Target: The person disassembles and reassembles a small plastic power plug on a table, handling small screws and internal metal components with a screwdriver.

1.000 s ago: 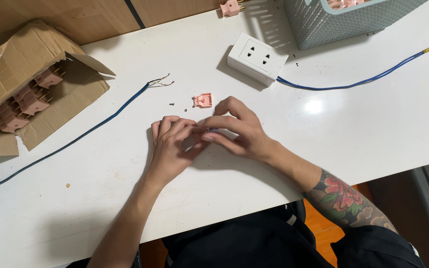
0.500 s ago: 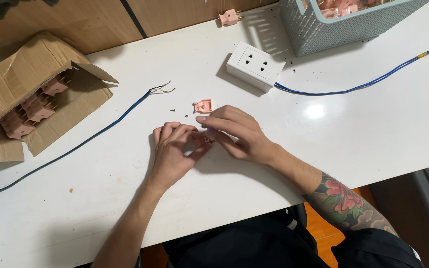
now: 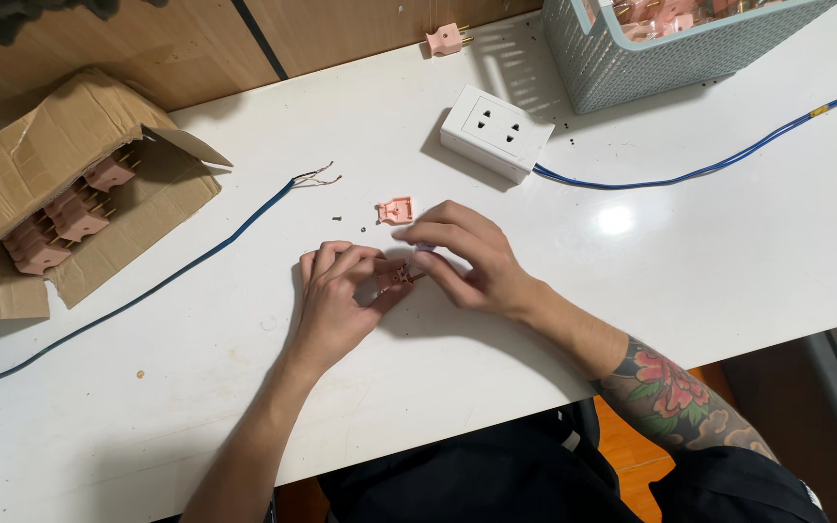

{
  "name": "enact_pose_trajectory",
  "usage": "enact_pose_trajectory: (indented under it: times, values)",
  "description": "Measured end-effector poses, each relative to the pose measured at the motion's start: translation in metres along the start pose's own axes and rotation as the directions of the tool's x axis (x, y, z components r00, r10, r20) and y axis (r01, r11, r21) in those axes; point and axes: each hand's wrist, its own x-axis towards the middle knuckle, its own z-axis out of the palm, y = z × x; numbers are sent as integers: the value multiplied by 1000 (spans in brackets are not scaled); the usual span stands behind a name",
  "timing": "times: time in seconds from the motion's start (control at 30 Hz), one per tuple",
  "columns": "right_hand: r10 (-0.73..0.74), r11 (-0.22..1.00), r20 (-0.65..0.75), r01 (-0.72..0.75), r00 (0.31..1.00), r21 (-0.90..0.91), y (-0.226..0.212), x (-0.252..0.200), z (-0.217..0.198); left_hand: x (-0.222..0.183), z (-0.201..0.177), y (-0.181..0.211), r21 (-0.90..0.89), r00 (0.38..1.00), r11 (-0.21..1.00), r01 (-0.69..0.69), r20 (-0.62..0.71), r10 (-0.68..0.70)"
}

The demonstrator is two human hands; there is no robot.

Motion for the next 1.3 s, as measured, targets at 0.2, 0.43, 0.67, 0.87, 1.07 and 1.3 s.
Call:
enact_pose_trajectory:
  times: [0.2,0.43,0.67,0.87,1.07,1.3]
  values:
    - [1,1000,31,-1,1000,0,18,-22,2,-1,5,-6,-5,1000,1000,-13,-15,13]
    - [-25,998,66,21,998,56,-2,-2,0,-2,5,-6,3,998,999,-43,-38,43]
    - [3,1000,-75,-1,997,16,18,-4,-12,-3,7,-8,36,987,991,-130,-93,132]
    - [55,990,-153,-74,987,-123,35,-7,-21,-4,7,-8,73,979,984,-164,-106,171]
    - [28,952,-146,-71,989,-299,39,4,-25,-4,4,-3,86,971,978,-190,-129,200]
    - [204,802,115,-98,972,-589,46,2,-39,-3,2,-2,60,965,977,-203,-155,210]
